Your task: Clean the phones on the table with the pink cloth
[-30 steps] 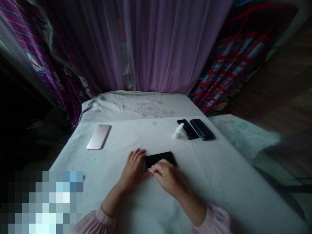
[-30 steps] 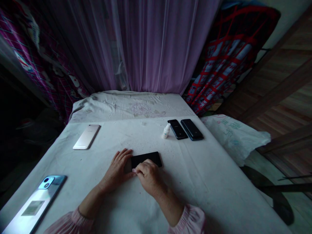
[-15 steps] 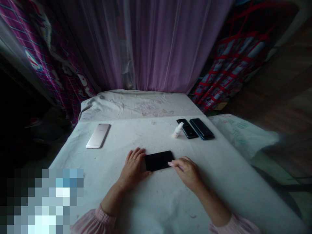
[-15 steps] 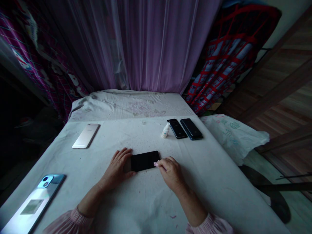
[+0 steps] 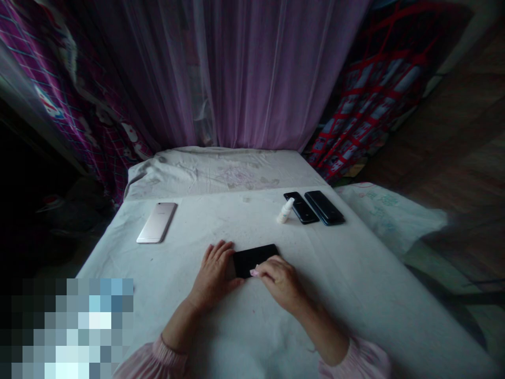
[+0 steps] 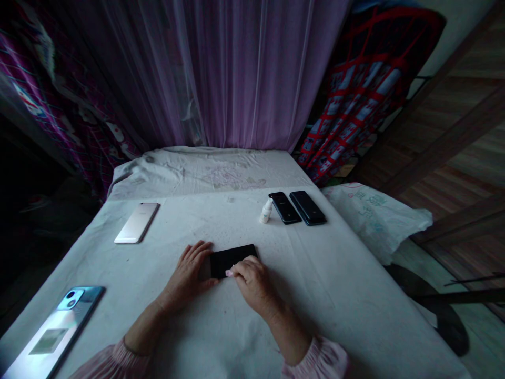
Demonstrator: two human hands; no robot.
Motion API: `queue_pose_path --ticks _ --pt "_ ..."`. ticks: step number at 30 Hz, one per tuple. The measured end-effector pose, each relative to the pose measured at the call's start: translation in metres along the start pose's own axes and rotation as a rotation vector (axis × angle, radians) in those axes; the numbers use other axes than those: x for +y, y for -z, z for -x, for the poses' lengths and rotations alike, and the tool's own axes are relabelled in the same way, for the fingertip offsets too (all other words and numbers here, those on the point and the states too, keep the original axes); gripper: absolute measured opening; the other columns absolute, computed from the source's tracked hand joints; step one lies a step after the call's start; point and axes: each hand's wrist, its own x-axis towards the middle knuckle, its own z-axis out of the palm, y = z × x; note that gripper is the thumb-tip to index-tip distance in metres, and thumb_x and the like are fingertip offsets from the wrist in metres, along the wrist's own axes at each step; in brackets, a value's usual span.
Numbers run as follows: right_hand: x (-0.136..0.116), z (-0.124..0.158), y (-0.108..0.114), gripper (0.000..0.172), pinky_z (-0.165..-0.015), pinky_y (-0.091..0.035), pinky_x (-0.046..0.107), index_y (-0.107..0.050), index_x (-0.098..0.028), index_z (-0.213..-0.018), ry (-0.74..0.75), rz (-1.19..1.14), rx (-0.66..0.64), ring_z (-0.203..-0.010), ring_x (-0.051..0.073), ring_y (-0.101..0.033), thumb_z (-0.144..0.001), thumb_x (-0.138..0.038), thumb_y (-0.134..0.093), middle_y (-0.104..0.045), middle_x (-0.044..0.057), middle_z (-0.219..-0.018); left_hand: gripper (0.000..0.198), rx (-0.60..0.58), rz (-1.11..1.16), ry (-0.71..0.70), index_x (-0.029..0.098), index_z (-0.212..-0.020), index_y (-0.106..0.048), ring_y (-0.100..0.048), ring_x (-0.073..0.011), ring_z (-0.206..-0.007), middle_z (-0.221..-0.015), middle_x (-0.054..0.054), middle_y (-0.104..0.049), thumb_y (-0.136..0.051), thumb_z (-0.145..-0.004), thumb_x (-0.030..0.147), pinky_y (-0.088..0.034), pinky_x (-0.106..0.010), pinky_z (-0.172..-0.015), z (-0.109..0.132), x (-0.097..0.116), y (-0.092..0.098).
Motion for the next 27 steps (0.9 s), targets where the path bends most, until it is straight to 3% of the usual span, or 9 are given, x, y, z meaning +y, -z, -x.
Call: queue_pose_path --ticks 6,16,27 --pt "0.024 0.006 0.028 0.016 -0.067 -0.047 0.026 -0.062 -0.024 -0.073 -0.079 0.057 0.038 -0.073 0.015 -0.062 -0.084 -0.014 -0.059 -0.068 -0.001 -0.073 0.066 -0.023 0.009 -0.006 0.021 -0.127 -0.048 -0.037 -0.0341 -0.135 -0.14 -0.014 -0.05 -0.073 -0.072 0.046 -0.023 -0.058 -0.112 0.0 -0.002 0.0" --pt "0.032 -0.038 0.01 0.017 -0.064 -0.042 0.025 -0.061 -0.023 -0.066 -0.128 0.157 0.106 -0.07 0.016 -0.059 -0.081 -0.016 -0.065 -0.065 -0.001 -0.067 0.064 -0.035 -0.026 -0.019 0.02 -0.128 -0.048 -0.037 -0.034 -0.135 -0.141 -0.016 -0.048 -0.071 -0.074 0.047 -0.024 -0.058 -0.111 0.0 -0.004 0.001" --pt "0.02 0.0 0.02 0.018 -0.065 -0.044 0.025 -0.061 -0.024 -0.067 -0.143 0.08 0.061 -0.069 0.015 -0.06 -0.085 -0.02 -0.062 -0.067 -0.001 -0.07 0.061 0.004 -0.022 -0.034 0.021 -0.128 -0.047 -0.036 -0.0338 -0.135 -0.141 -0.015 -0.048 -0.069 -0.076 0.044 -0.023 -0.057 -0.112 0.002 -0.003 -0.001"
